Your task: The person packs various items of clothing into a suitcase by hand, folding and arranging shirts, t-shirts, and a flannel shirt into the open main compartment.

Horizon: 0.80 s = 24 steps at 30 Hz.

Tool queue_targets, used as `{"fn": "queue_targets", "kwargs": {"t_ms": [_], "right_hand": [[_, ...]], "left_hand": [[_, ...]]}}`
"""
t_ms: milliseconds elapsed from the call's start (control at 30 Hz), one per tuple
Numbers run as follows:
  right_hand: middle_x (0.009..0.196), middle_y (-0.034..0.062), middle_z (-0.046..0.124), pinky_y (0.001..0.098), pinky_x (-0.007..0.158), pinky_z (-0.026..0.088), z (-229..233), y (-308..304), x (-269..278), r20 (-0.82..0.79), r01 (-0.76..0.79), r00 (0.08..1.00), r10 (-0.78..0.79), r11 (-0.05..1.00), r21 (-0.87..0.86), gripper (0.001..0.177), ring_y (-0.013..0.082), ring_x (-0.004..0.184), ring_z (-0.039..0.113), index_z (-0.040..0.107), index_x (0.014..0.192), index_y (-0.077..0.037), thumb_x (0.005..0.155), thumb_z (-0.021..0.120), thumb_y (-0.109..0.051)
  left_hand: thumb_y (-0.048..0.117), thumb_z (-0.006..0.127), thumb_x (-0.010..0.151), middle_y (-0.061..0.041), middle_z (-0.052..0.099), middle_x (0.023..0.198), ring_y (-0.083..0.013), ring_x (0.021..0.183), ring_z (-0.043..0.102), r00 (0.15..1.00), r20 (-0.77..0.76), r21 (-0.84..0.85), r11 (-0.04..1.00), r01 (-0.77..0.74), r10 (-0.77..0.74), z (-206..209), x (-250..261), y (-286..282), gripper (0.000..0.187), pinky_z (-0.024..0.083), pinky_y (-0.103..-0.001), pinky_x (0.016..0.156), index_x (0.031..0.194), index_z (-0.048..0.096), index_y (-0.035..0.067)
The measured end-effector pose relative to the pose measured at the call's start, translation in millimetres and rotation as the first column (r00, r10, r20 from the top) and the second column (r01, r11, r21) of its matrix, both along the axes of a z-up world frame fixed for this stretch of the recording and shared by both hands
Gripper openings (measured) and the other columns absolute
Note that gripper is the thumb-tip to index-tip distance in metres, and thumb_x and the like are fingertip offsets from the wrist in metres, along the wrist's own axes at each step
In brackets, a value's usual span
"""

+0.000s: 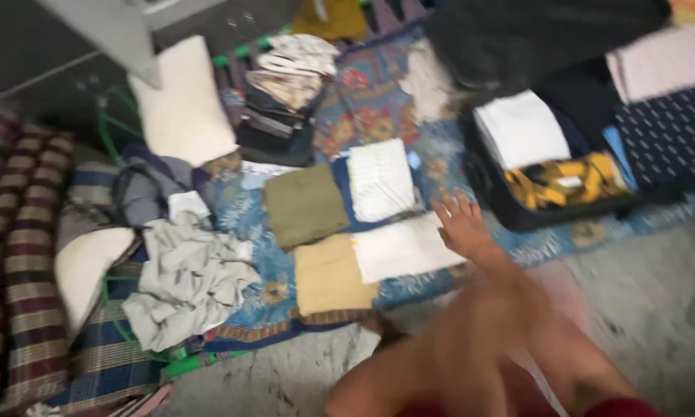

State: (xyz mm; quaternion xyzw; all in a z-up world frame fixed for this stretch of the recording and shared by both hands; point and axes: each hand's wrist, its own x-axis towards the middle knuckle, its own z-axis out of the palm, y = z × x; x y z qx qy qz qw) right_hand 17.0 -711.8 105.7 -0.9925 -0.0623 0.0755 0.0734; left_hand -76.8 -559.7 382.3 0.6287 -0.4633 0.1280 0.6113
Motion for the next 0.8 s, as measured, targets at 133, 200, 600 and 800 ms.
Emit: {"fn": "queue_targets", "kwargs": {"t_ms": [133, 200, 600, 800], "right_hand": [[0.163, 0.0179, 0.030, 0.0609, 0.109, 0.033, 8.3, -52.4, -45.2, 0.125, -0.017, 0.992, 0.005, 0.995, 0.098, 0.074, 0.0429, 0.149, 0.025, 0.040, 0.152, -0.012, 0.085, 0.071, -0.024], [0.162, 0.0184, 0.031, 0.0615, 0.107, 0.033, 9.4, -59.4, -44.8, 0.142, 0.005, 0.990, -0.020, 0.995, 0.103, 0.075, 0.0434, 0.149, 0.025, 0.040, 0.152, -0.012, 0.085, 0.071, -0.022], [0.160, 0.0167, 0.033, 0.0628, 0.111, 0.031, 15.2, -144.2, -100.7, 0.054, 0.236, 0.968, -0.246, 0.962, 0.139, 0.074, 0.0420, 0.148, 0.026, 0.039, 0.152, -0.012, 0.085, 0.070, -0.023], [0.160, 0.0138, 0.033, 0.0612, 0.112, 0.029, 21.4, -202.6, -84.8, 0.040, 0.318, 0.946, -0.322, 0.944, 0.083, 0.082, 0.0400, 0.147, 0.026, 0.038, 0.152, -0.012, 0.079, 0.073, -0.023]], "left_hand": [[0.023, 0.057, 0.108, -0.016, 0.060, 0.144, -0.0354, 0.137, 0.057, 0.989, -0.025, 0.014, 0.989, 0.145, -0.144, 25.5, -47.0, -16.8, 0.036, 0.042, -0.044, 0.119, 0.137, 0.059, 0.003], [0.024, 0.058, 0.107, -0.016, 0.060, 0.144, -0.0356, 0.137, 0.057, 0.986, -0.006, 0.032, 0.986, 0.165, -0.165, 37.6, -48.6, -23.4, 0.037, 0.042, -0.044, 0.118, 0.137, 0.059, 0.003], [0.027, 0.063, 0.101, -0.017, 0.060, 0.145, -0.0366, 0.137, 0.057, 0.928, -0.050, 0.064, 0.926, 0.373, -0.370, 41.3, -51.0, -81.0, 0.045, 0.043, -0.045, 0.118, 0.139, 0.058, 0.003], [0.029, 0.065, 0.098, -0.017, 0.059, 0.145, -0.0371, 0.137, 0.057, 0.926, -0.051, 0.059, 0.924, 0.377, -0.375, 48.6, -17.3, -99.3, 0.049, 0.044, -0.046, 0.118, 0.139, 0.057, 0.003]]}}
